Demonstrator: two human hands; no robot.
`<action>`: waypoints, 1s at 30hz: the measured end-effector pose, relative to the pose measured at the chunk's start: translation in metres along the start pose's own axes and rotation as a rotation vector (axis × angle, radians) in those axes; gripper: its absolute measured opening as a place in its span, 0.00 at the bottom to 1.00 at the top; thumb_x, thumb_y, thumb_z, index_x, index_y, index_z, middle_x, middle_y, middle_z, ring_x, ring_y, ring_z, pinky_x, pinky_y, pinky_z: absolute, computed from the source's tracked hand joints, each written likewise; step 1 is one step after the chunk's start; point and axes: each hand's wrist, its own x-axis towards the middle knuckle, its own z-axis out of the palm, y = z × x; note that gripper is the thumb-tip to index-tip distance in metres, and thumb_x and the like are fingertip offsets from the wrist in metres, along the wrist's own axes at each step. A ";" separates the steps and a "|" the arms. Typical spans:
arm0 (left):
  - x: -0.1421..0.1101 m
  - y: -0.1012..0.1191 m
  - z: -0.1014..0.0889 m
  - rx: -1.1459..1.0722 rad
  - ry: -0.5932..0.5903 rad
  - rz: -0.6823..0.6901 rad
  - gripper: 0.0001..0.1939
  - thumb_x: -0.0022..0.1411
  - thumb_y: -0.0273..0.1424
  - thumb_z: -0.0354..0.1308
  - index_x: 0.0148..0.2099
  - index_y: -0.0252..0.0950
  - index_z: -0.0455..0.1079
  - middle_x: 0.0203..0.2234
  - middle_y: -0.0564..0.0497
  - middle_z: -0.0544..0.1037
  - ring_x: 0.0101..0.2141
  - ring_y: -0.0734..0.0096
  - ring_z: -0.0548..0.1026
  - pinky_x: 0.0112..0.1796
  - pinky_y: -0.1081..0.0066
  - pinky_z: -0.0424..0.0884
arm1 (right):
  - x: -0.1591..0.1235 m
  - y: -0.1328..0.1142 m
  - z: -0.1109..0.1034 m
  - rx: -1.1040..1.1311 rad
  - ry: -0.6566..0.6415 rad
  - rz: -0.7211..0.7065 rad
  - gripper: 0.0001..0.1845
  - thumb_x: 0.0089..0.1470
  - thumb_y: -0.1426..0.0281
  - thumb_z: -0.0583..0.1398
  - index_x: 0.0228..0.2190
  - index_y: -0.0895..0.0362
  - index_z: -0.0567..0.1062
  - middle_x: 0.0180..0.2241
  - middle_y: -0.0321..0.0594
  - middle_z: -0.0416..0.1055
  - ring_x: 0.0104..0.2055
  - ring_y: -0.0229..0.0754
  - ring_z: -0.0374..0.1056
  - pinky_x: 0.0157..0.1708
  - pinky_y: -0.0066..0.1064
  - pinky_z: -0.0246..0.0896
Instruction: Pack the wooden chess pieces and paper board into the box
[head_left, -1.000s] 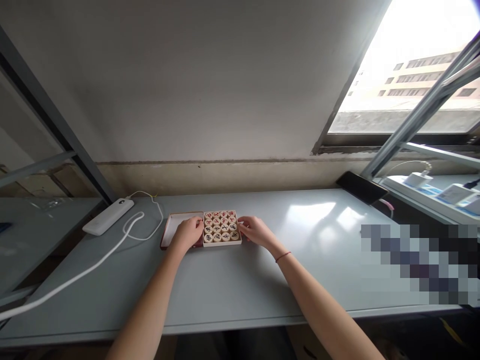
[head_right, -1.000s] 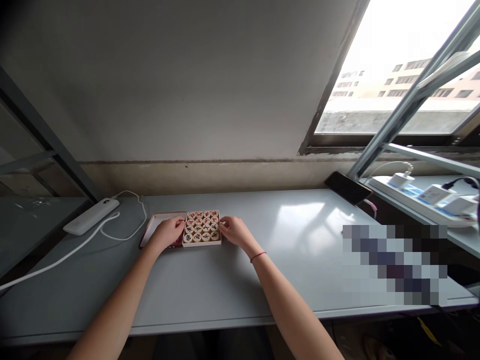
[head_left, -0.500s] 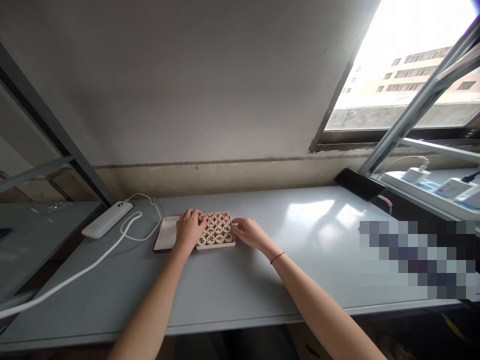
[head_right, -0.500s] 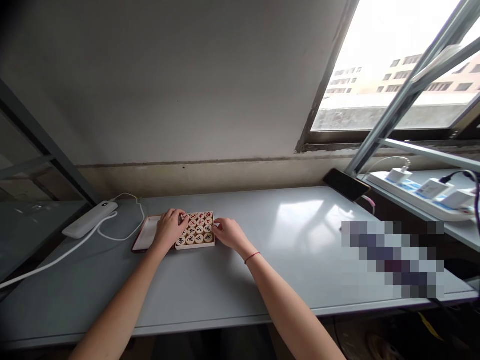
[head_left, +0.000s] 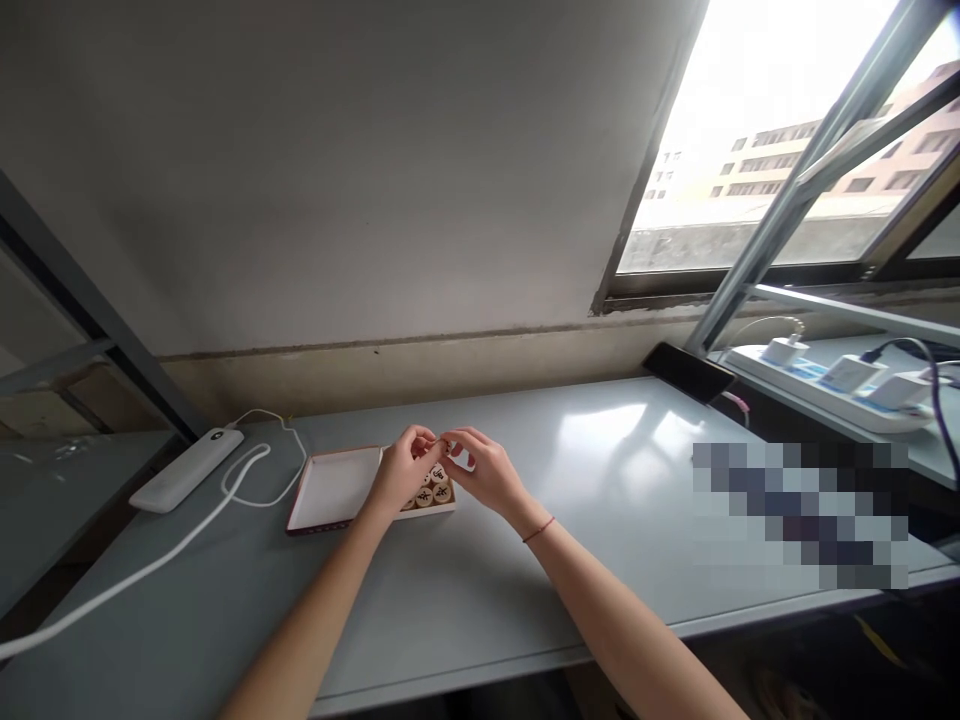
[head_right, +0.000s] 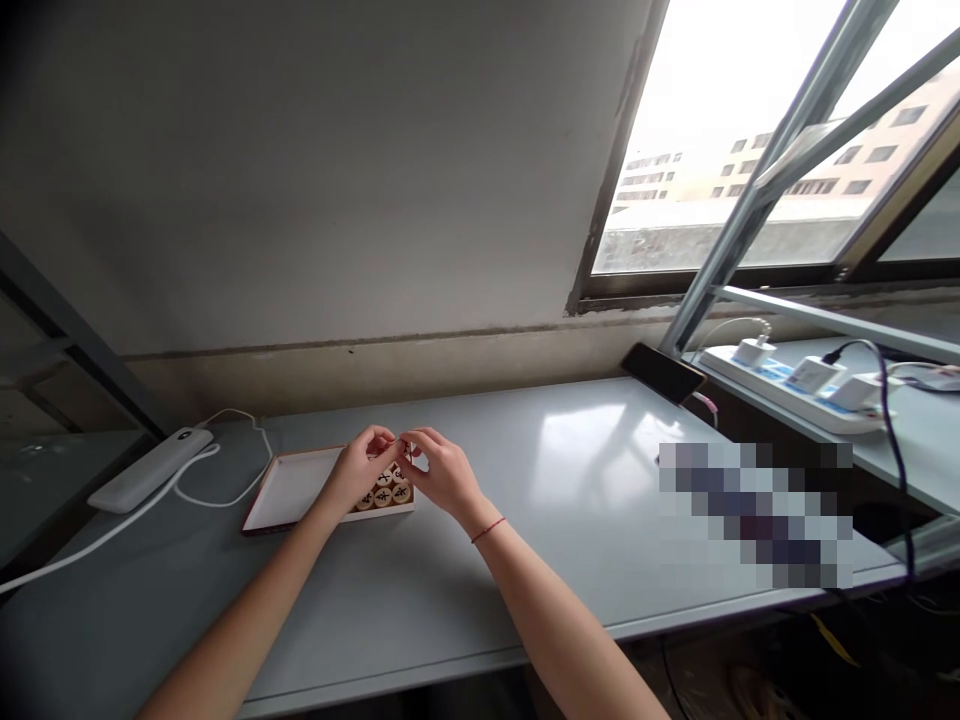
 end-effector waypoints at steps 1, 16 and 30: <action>0.003 -0.001 -0.002 0.044 0.000 0.010 0.14 0.59 0.44 0.52 0.38 0.39 0.67 0.29 0.53 0.77 0.31 0.69 0.75 0.33 0.73 0.69 | 0.001 0.005 -0.001 -0.023 0.032 0.013 0.12 0.54 0.70 0.56 0.41 0.53 0.72 0.39 0.40 0.73 0.34 0.38 0.69 0.33 0.28 0.65; -0.003 -0.025 -0.021 1.032 0.138 -0.161 0.21 0.63 0.34 0.43 0.38 0.35 0.78 0.37 0.40 0.76 0.40 0.52 0.72 0.39 0.59 0.67 | -0.001 0.059 0.006 -0.480 0.027 0.261 0.11 0.55 0.69 0.55 0.39 0.56 0.72 0.45 0.46 0.70 0.48 0.50 0.60 0.45 0.37 0.58; -0.002 -0.034 -0.018 0.829 0.104 -0.118 0.12 0.63 0.28 0.46 0.39 0.37 0.71 0.38 0.44 0.76 0.41 0.57 0.71 0.40 0.62 0.65 | -0.004 0.042 0.007 -0.339 0.079 0.172 0.09 0.54 0.72 0.54 0.37 0.56 0.73 0.39 0.46 0.72 0.44 0.50 0.62 0.45 0.42 0.61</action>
